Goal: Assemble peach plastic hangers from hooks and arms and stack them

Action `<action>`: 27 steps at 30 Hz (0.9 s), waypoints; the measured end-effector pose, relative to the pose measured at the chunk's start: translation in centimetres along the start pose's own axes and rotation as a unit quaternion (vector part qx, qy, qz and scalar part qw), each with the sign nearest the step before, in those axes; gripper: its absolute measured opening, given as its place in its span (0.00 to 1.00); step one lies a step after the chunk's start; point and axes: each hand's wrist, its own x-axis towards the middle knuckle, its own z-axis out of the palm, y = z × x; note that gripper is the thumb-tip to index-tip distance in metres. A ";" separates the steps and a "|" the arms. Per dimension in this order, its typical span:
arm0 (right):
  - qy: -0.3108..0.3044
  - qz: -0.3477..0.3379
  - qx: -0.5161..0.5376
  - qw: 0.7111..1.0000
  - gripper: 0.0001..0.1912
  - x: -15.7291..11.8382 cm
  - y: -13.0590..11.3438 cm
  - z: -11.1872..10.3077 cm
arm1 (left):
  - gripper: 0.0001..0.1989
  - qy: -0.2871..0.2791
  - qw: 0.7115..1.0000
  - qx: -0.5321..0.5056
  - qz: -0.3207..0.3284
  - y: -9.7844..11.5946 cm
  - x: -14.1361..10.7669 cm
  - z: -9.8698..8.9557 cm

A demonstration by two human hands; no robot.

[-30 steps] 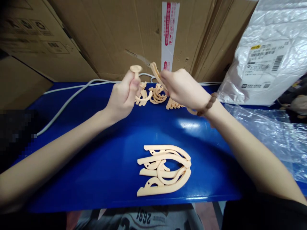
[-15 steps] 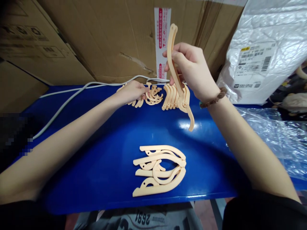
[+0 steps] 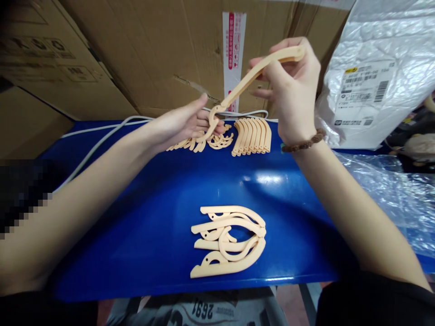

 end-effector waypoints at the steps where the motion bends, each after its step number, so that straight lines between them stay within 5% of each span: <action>1: -0.007 -0.022 -0.066 0.998 0.09 0.1 0.0 -0.3 | 0.19 0.004 0.999 -0.046 0.004 0.4 -0.4 0.0; 6: -0.140 -0.096 -0.388 0.906 0.04 -0.7 0.0 -0.9 | 0.09 0.088 0.985 -0.151 -0.006 1.3 -1.4 0.7; 7: -0.171 -0.109 -0.435 0.877 0.06 -1.1 -0.1 -0.7 | 0.09 0.082 0.985 -0.149 -0.012 1.3 -1.5 1.1; 10: -0.282 -0.156 -0.604 0.729 0.18 -2.4 0.0 0.4 | 0.10 0.055 0.989 -0.137 -0.030 1.0 -1.7 2.6; 12: -0.303 -0.157 -0.634 0.694 0.20 -2.9 0.1 1.0 | 0.10 0.057 0.989 -0.134 -0.032 0.8 -1.8 3.6; 18: -0.333 -0.122 -0.581 0.732 0.14 -2.8 1.3 0.6 | 0.10 0.077 0.994 -0.081 -0.017 0.2 -1.8 5.0; 22: -0.362 -0.088 -0.477 0.796 0.08 -2.3 2.3 -0.1 | 0.08 0.088 0.992 0.077 0.046 -0.9 -2.3 4.8; 25: -0.327 -0.051 -0.416 0.847 0.10 -1.2 3.0 -1.2 | 0.06 0.098 0.960 0.225 0.139 -1.6 -3.2 3.8; 27: -0.278 -0.033 -0.406 0.870 0.16 -0.2 3.3 -2.1 | 0.09 0.110 0.958 0.230 0.132 -1.6 -3.5 2.4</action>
